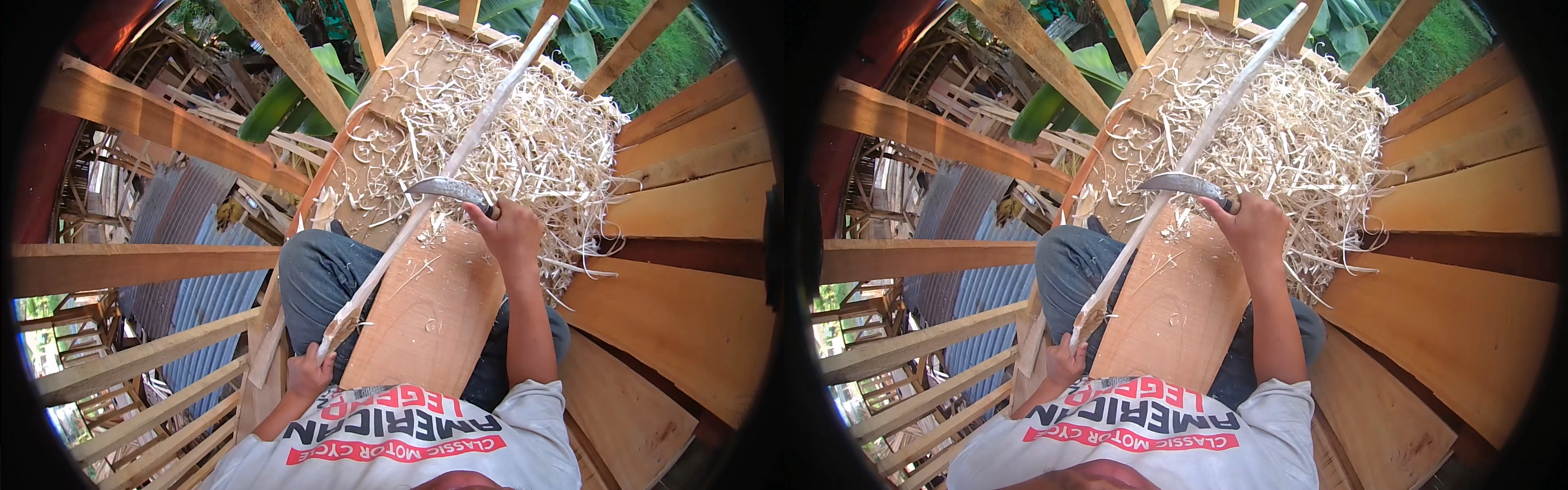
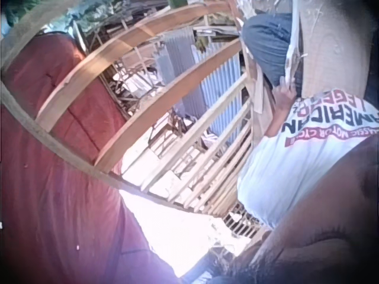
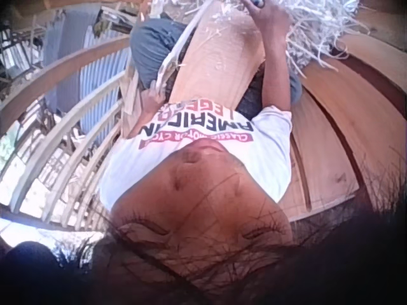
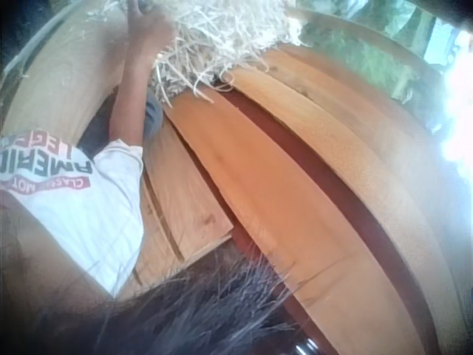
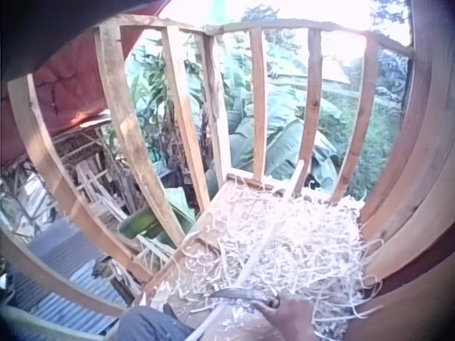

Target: The person sits cross-legged and uses a curved knife to shave thin strips from a long wooden stick held against a flat board on their lap. Wood shavings accumulate on the board as the person repeatedly draws the blade along the stick's length.

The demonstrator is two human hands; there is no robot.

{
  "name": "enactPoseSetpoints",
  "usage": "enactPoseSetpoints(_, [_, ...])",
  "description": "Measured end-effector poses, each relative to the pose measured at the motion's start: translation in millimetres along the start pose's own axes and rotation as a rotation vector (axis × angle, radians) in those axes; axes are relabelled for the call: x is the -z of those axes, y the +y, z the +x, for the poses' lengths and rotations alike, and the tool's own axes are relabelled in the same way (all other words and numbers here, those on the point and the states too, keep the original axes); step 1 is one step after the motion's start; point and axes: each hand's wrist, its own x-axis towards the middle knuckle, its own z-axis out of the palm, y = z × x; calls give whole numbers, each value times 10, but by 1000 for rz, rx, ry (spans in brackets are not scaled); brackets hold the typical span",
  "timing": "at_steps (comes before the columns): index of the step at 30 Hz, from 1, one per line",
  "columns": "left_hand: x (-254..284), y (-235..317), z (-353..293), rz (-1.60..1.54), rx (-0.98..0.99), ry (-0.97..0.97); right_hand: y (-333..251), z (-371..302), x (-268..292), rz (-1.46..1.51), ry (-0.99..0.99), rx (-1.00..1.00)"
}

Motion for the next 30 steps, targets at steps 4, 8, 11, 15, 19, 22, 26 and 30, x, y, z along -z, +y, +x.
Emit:
enactPoseSetpoints(4, [12,-8,20,-2,6,-2,29,227,-55,-20,-35,-6])
enactPoseSetpoints(8, [1,-22,-11,-16,32,-5,76,587,-4,-86,-19,-61])
enactPoseSetpoints(11, [37,42,23,-18,70,-15,82,847,-3,-157,-2,-18])
enactPoseSetpoints(15, [63,73,24,-18,74,-24,388,1306,-8,-156,48,-214])
enactPoseSetpoints(19, [-21,-112,-15,-74,26,-28,1132,1637,396,118,88,-535])
enactPoseSetpoints(22, [-66,-139,-108,-64,35,-2,1233,1278,388,140,116,-340])
enactPoseSetpoints(26, [-22,-85,-109,-99,10,-12,1225,404,203,794,73,-432])
enactPoseSetpoints(30, [190,-46,-195,-118,40,-78,800,-185,267,853,65,-430])
